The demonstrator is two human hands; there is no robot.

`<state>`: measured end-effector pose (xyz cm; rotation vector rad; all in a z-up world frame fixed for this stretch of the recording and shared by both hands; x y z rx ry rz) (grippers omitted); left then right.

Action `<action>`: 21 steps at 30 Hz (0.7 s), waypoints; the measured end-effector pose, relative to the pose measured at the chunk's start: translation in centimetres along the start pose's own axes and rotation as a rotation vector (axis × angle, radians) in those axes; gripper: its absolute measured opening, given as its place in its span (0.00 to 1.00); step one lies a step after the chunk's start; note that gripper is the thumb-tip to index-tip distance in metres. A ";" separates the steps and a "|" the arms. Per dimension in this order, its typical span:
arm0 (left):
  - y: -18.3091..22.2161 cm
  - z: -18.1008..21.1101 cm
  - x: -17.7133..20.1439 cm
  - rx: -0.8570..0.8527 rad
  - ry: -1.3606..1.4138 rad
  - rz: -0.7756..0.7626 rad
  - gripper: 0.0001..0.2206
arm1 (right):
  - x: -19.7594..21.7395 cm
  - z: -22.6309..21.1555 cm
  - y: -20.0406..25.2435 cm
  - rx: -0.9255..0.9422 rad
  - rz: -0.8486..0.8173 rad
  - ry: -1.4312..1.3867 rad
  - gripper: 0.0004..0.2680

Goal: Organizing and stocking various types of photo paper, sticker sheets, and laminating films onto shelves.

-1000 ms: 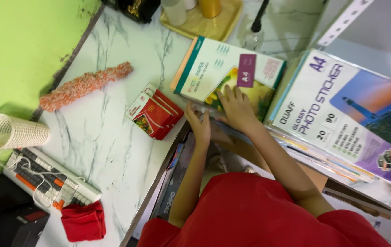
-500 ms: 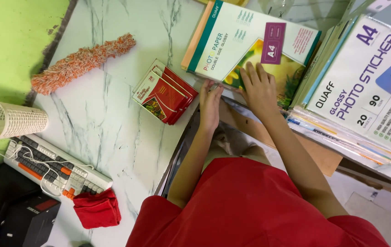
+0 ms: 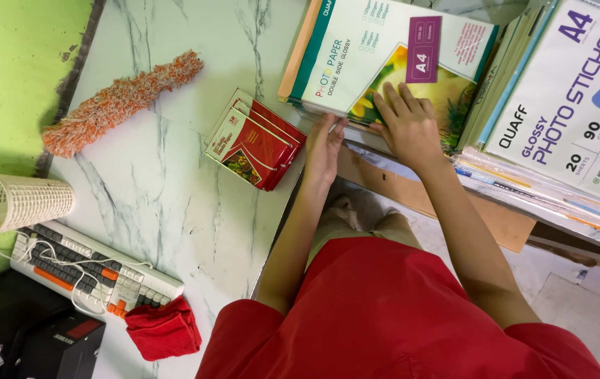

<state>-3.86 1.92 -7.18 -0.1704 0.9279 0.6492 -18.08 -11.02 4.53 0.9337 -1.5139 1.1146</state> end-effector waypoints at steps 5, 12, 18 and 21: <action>-1.1 0.1 -1.1 -0.009 -0.152 -0.013 0.16 | 0.1 0.1 0.0 -0.004 -0.002 -0.010 0.19; -3.2 0.0 -5.8 -0.112 -0.304 0.077 0.29 | -0.1 0.2 0.2 -0.054 0.038 -0.036 0.19; -4.9 0.6 -5.5 -0.199 -0.325 0.061 0.29 | 0.6 -0.6 -0.7 -0.111 0.093 -0.154 0.19; -4.0 3.9 -8.5 -0.326 -0.343 -0.071 0.31 | 0.3 -0.2 -0.7 -0.173 0.131 -0.439 0.16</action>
Point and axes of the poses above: each hand's wrist, its own y-axis away from the middle knuckle, its own x-axis out of the back of the hand, z = x × y, the point moved 1 cm from there along -y, towards the middle knuckle, and after that the axes turned 14 degrees about -z, right-handed, at the moved point
